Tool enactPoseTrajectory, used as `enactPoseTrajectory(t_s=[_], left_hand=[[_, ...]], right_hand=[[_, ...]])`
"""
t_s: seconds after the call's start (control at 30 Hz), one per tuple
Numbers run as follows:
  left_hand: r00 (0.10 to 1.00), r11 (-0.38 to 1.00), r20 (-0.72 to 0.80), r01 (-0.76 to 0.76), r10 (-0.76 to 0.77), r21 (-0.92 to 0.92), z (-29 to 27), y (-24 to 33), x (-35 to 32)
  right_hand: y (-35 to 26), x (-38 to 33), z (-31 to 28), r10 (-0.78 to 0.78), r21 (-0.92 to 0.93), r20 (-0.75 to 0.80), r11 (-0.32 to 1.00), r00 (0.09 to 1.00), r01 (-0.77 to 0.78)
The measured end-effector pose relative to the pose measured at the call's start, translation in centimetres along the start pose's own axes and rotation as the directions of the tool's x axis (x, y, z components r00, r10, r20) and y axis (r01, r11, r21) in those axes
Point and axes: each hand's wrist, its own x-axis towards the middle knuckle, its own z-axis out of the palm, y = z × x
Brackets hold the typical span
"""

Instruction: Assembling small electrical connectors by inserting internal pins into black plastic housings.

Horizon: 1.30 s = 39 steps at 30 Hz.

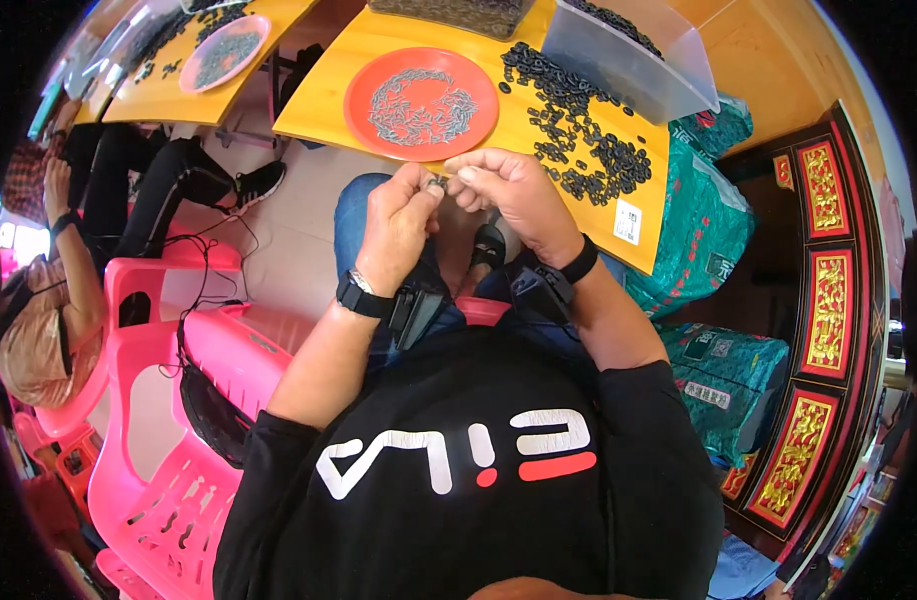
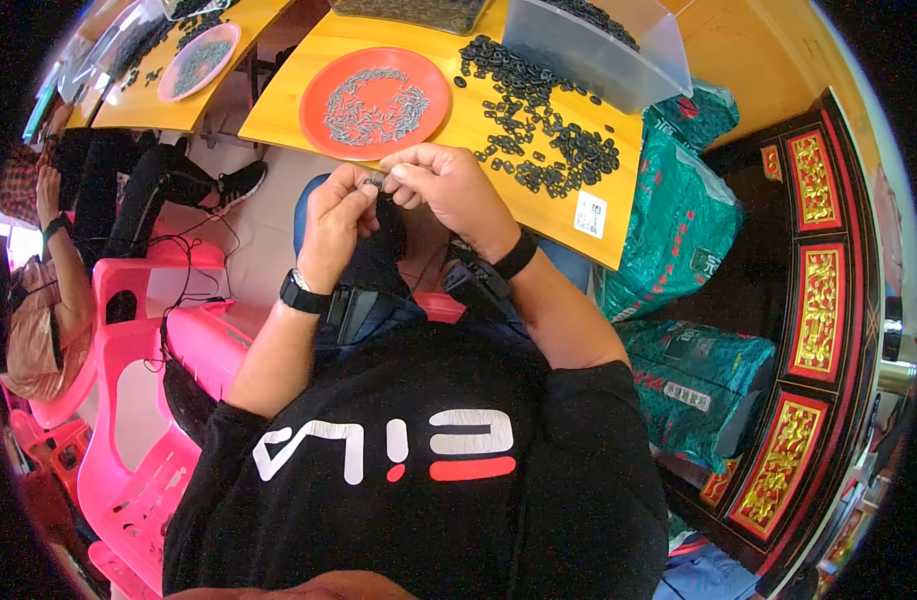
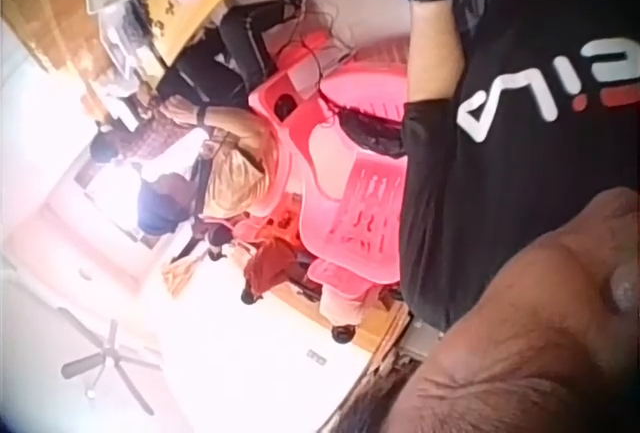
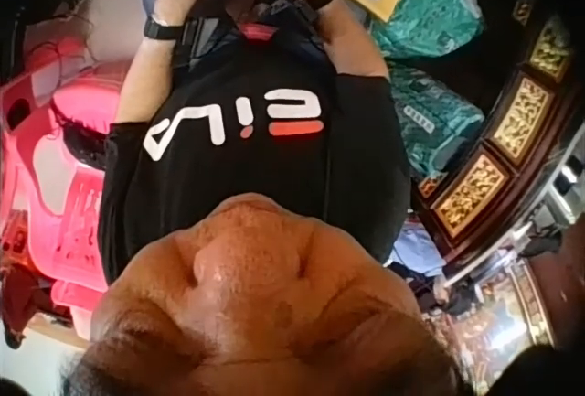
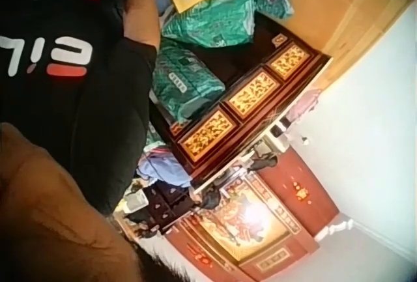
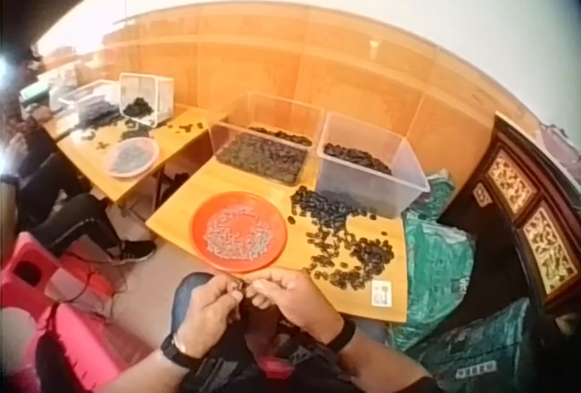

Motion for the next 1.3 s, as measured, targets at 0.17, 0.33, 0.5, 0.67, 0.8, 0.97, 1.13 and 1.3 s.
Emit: enactPoseTrajectory(t_s=[0.17, 0.33, 0.5, 0.67, 0.8, 0.97, 1.13, 1.3], left_hand=[[1.0, 1.0, 0.001, 0.003, -0.003, -0.027, 0.3, 0.4, 0.1], [0.999, 0.996, 0.015, 0.04, -0.038, -0.084, 0.2, 0.5, -0.3], [0.998, 0.997, 0.05, 0.047, -0.043, -0.063, 0.2, 0.6, -0.4], [0.997, 0.997, 0.057, 0.056, -0.053, -0.044, 0.1, 0.1, -0.1], [0.997, 0.998, 0.049, 0.061, -0.06, -0.035, 0.1, 0.1, 0.0], [0.997, 0.999, 0.052, 0.049, -0.049, 0.019, 0.2, 0.4, -0.1], [0.998, 0.999, 0.049, 0.04, -0.041, 0.034, 0.1, 0.4, -0.1], [0.998, 0.998, 0.047, 0.048, -0.046, -0.032, 0.1, 0.7, -0.2]], right_hand=[[0.8, -0.2, -2.0, -0.048, -0.104, -0.036, 0.994, 0.998, 0.044], [-0.7, -1.0, -9.1, -0.268, -0.514, -0.315, 0.855, 0.911, 0.074], [-0.4, -1.9, -16.8, -0.386, -0.726, -0.481, 0.679, 0.787, -0.111], [0.7, -2.2, -17.5, -0.279, -0.792, -0.432, 0.573, 0.857, -0.213], [0.8, -1.8, -16.6, -0.292, -0.845, -0.37, 0.501, 0.882, -0.189], [-0.5, -0.7, -15.4, -0.283, -0.861, -0.378, 0.459, 0.881, -0.221], [-1.1, 1.8, -14.8, -0.32, -0.917, -0.298, 0.357, 0.899, -0.178], [-0.6, 4.0, -14.2, -0.268, -0.963, -0.212, 0.219, 0.94, -0.155]])
